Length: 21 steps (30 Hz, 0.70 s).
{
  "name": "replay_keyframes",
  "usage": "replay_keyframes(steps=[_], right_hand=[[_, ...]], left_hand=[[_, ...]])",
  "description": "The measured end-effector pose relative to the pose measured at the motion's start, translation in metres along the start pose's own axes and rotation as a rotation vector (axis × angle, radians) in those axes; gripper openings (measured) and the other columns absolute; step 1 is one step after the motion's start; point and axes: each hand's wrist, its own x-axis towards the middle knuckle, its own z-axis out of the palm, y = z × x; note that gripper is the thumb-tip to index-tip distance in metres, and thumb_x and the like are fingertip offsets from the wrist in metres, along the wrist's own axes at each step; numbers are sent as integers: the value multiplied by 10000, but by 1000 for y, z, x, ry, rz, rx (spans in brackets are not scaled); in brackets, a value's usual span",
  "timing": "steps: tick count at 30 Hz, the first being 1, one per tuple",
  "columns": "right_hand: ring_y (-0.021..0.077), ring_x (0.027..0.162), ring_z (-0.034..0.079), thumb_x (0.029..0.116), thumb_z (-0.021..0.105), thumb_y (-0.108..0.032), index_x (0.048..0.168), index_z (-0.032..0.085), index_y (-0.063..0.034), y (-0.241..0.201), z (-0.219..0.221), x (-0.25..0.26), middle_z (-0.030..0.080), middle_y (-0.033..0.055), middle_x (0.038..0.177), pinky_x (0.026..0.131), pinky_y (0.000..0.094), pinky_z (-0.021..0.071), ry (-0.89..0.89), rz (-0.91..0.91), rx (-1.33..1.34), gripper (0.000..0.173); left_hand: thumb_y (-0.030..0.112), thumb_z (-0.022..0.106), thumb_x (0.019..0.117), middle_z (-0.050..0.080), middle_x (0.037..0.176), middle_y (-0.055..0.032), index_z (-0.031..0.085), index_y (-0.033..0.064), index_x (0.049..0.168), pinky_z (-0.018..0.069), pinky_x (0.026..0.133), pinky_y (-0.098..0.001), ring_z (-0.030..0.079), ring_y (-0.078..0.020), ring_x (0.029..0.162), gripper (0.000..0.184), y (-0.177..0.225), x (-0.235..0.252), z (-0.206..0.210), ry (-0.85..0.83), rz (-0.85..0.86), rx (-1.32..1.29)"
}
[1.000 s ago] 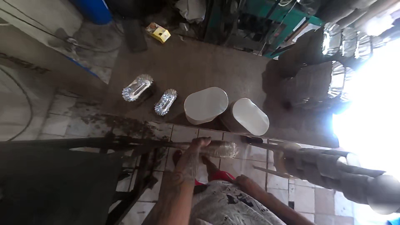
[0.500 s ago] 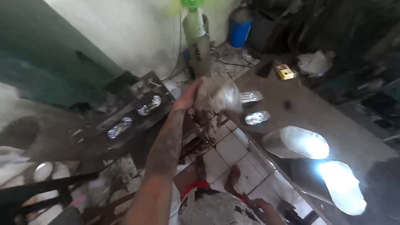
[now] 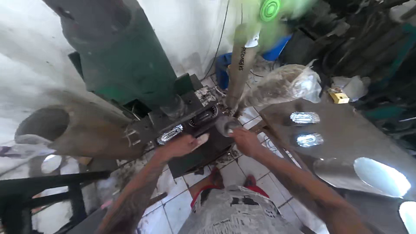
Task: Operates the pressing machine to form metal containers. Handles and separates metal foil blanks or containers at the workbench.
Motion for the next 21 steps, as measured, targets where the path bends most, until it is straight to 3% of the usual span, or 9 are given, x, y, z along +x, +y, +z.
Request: replay_keyframes(steps=[2,6,11,13,15,17,18,19,21], right_hand=[[299,1157,685,953,609,7,1121,743,-50,9,28,50,736,101,1190,1038,529,520,-174,-315,-107,223],[316,1354,547,984,552,39,1232,688,-38,11,65,125,652,117,1349,1130,592,408,-521,-366,-247,293],[294,1429,477,1044,500,-71,1379,609,-69,-53,112,142,552,75,1502,1187,648,306,-611,-301,-208,352],[323,1368,521,1040,514,-93,1349,611,-42,-104,140,157,574,114,1455,1163,664,322,-660,-272,-166,328],[359,1350,531,1038,520,-77,1327,603,9,-132,145,167,574,168,1437,1146,680,328,-753,-234,-129,313],[355,1357,517,1014,566,-76,1308,621,24,-117,114,158,590,175,1409,1180,628,312,-745,-295,-72,316],[375,1404,460,998,595,-60,1350,594,43,-113,71,153,555,191,1453,1200,621,261,-823,-283,-46,366],[383,1458,395,991,624,-48,1413,550,47,-120,13,151,506,190,1513,1223,615,229,-946,-210,-46,439],[386,1482,374,1012,619,-75,1472,500,31,-124,-77,135,482,195,1543,1227,553,265,-1040,-66,17,487]], left_hand=[[356,484,1085,691,1115,-208,741,14,1036,475,996,-597,651,-375,1087,431,-40,-15,8,-38,1,144],[316,407,1117,662,1204,-254,675,-34,1194,484,1019,-578,640,-418,1157,448,-16,-52,2,-40,26,231],[228,538,1053,678,846,-178,697,-31,889,576,773,-460,684,-297,801,345,42,-120,23,72,366,-127],[220,540,1041,607,707,-117,653,-10,779,538,630,-361,610,-201,650,367,53,-122,44,54,531,-328],[208,580,1021,599,706,-97,648,-18,767,499,612,-310,577,-150,648,347,64,-122,62,-21,562,-551],[134,671,953,663,961,-136,636,-110,1051,542,770,-287,631,-120,852,265,71,-128,77,-69,459,-847],[83,678,920,649,1207,-136,496,-102,1342,568,906,-292,658,-96,1033,495,74,-130,82,-127,391,-1002],[63,669,892,589,1335,-109,337,-45,1479,561,961,-297,641,-81,1121,683,77,-129,88,-179,340,-1116],[68,663,848,658,1147,-134,503,-77,1348,570,839,-343,664,-134,963,545,88,-126,96,-174,224,-1052]])
